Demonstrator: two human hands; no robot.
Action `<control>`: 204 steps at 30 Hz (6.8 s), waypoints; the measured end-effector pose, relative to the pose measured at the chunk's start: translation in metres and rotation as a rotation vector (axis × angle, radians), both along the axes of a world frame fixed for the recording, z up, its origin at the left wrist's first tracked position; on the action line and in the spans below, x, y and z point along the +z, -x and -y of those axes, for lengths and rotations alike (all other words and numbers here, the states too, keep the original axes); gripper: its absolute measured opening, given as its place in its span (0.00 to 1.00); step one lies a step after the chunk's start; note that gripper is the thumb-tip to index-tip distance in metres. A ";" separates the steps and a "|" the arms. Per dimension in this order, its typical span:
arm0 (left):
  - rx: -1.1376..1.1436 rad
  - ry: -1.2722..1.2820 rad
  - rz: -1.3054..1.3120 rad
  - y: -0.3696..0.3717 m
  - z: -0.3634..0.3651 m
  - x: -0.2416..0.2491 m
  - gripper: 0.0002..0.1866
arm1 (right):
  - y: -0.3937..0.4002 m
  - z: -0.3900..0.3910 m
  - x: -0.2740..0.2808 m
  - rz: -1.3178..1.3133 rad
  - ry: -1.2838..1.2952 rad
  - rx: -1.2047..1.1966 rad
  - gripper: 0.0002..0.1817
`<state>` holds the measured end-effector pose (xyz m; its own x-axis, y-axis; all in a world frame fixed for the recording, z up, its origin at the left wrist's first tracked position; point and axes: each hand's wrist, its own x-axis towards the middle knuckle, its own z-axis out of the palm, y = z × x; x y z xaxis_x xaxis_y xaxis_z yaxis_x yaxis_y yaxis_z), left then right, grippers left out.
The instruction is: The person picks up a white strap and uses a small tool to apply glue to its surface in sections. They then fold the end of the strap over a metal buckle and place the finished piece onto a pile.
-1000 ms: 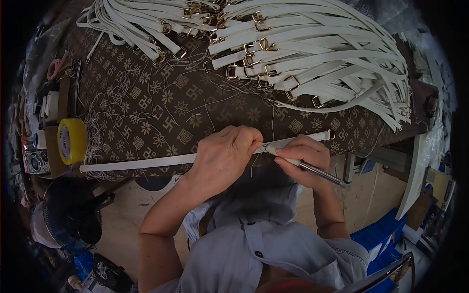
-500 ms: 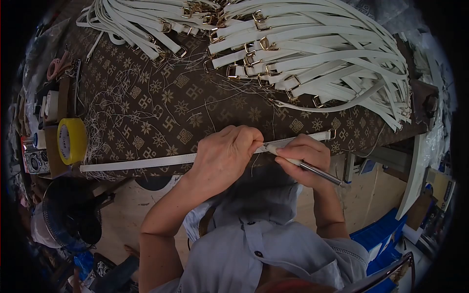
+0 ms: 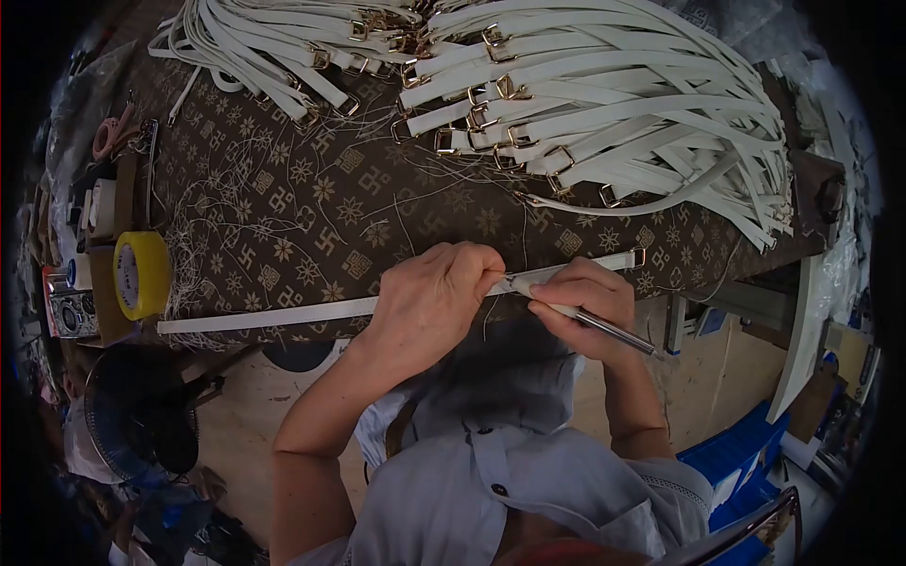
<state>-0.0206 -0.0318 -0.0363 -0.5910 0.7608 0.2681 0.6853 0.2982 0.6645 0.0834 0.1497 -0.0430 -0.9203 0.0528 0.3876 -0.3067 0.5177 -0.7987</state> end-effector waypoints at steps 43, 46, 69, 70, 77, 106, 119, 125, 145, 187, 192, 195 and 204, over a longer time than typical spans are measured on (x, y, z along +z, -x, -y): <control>-0.307 0.151 -0.110 0.008 -0.019 0.024 0.10 | -0.011 -0.007 -0.011 -0.019 0.656 -0.173 0.09; -0.310 0.180 -0.101 0.009 -0.023 0.021 0.08 | -0.010 -0.005 -0.011 -0.039 0.662 -0.179 0.09; -0.007 -0.189 0.812 0.022 -0.001 0.006 0.12 | -0.001 0.002 0.006 0.055 0.217 -0.029 0.11; 0.015 -0.156 0.807 0.022 -0.002 0.009 0.11 | 0.000 0.005 0.008 0.054 0.188 -0.036 0.11; 0.010 -0.171 0.821 0.022 -0.001 0.009 0.10 | 0.006 0.011 0.001 0.038 0.111 -0.014 0.12; -0.030 -0.209 0.861 0.022 0.001 0.006 0.08 | 0.008 0.012 0.001 0.040 -0.002 -0.005 0.15; -0.023 -0.213 0.885 0.022 0.001 0.006 0.08 | 0.008 0.013 0.003 0.023 -0.033 -0.002 0.15; -0.034 -0.226 0.873 0.023 0.001 0.006 0.08 | 0.008 0.013 0.003 0.013 -0.037 -0.005 0.15; -0.057 0.174 -0.242 0.017 0.025 0.024 0.07 | -0.011 0.004 0.000 -0.037 0.455 -0.209 0.11; -0.125 0.056 0.107 0.019 -0.002 0.010 0.06 | 0.003 0.000 0.000 0.003 0.127 -0.002 0.11; -0.151 0.039 0.121 0.020 -0.001 0.009 0.06 | 0.004 0.001 0.001 0.000 0.084 -0.009 0.12; -0.151 0.044 0.133 0.020 -0.001 0.008 0.06 | 0.004 0.001 0.002 0.010 0.064 -0.011 0.13; -0.156 -0.008 0.109 0.020 -0.001 0.005 0.06 | 0.005 0.002 0.003 0.015 0.026 -0.013 0.12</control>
